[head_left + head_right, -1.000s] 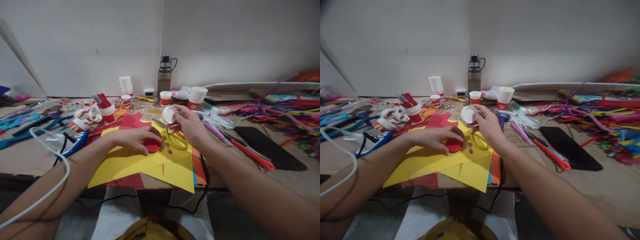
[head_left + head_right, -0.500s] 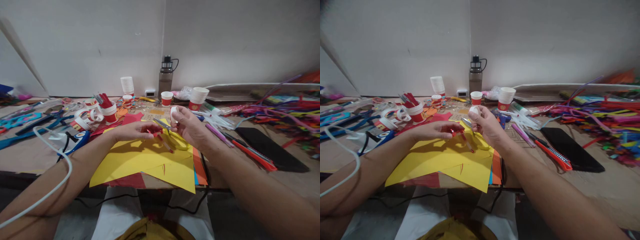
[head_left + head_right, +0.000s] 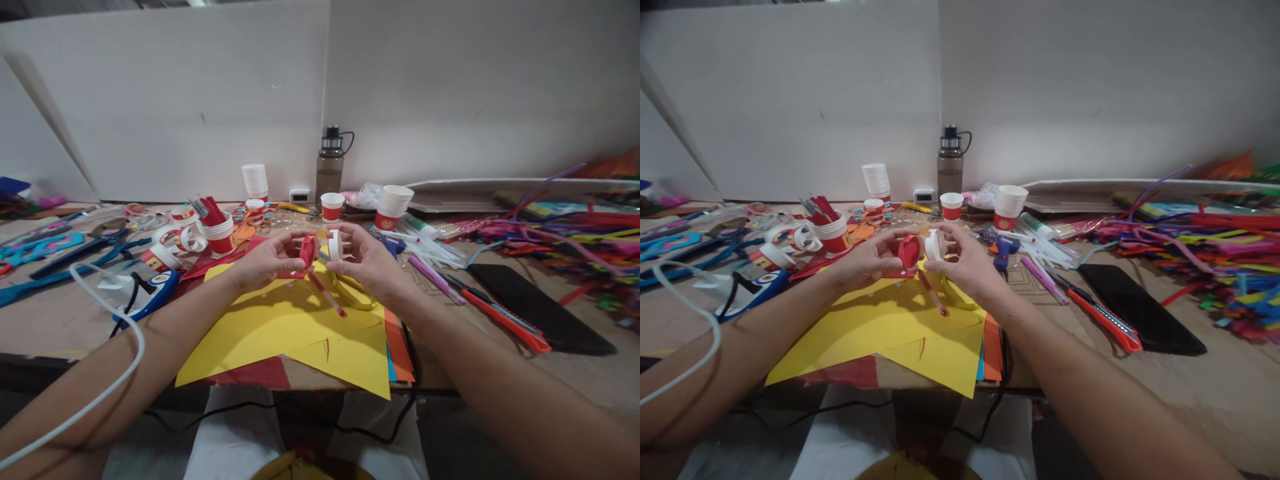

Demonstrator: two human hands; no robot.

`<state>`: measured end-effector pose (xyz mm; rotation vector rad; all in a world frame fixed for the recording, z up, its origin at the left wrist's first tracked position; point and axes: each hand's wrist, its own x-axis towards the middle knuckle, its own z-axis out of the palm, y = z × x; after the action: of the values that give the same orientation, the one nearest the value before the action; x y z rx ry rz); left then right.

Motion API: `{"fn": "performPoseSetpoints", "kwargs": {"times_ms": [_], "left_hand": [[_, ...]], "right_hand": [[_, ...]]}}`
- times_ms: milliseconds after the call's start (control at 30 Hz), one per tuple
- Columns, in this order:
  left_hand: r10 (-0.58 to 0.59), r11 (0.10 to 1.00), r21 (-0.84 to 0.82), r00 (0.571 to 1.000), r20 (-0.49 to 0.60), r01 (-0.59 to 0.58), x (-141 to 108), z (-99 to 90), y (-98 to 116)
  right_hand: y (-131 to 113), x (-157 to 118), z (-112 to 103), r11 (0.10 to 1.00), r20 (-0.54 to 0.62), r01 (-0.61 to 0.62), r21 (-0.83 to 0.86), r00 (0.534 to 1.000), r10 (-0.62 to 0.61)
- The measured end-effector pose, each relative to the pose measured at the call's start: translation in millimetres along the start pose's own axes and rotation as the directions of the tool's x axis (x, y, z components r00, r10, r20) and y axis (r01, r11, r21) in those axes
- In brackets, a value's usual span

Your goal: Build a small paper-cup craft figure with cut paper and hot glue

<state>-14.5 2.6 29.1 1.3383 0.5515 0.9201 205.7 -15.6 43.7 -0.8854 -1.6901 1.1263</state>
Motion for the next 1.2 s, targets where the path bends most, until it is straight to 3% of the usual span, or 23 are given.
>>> {"fn": "performPoseSetpoints", "kwargs": {"times_ms": [167,367,700,967,1100,1200], "left_hand": [[0.074,0.995,0.063,0.996,-0.039,-0.072,1,-0.6,-3],[0.086,0.996,0.045,0.994,-0.063,-0.083,0,0.7,-2],[-0.073,0.987,-0.146,0.997,-0.036,0.067,0,9.4,3],[-0.331,0.935,-0.15,0.942,-0.049,0.321,1,21.7,-3],[-0.334,0.938,-0.132,0.936,-0.109,0.32,0,25.0,-7],[-0.267,0.953,-0.167,0.961,-0.066,0.253,1,22.9,-9]], "right_hand": [[2,1,2,1.0,0.0,-0.003,-0.031,1.0,0.003],[5,2,1,1.0,0.003,-0.015,-0.025,1.0,0.015],[7,1,3,0.994,0.009,0.044,-0.096,0.999,-0.044],[3,-6,11,0.856,0.119,0.328,-0.4,0.945,-0.306],[3,-7,13,0.83,0.135,0.326,-0.452,0.945,-0.297],[3,-6,13,0.834,0.117,0.307,-0.459,0.951,-0.286]]}}
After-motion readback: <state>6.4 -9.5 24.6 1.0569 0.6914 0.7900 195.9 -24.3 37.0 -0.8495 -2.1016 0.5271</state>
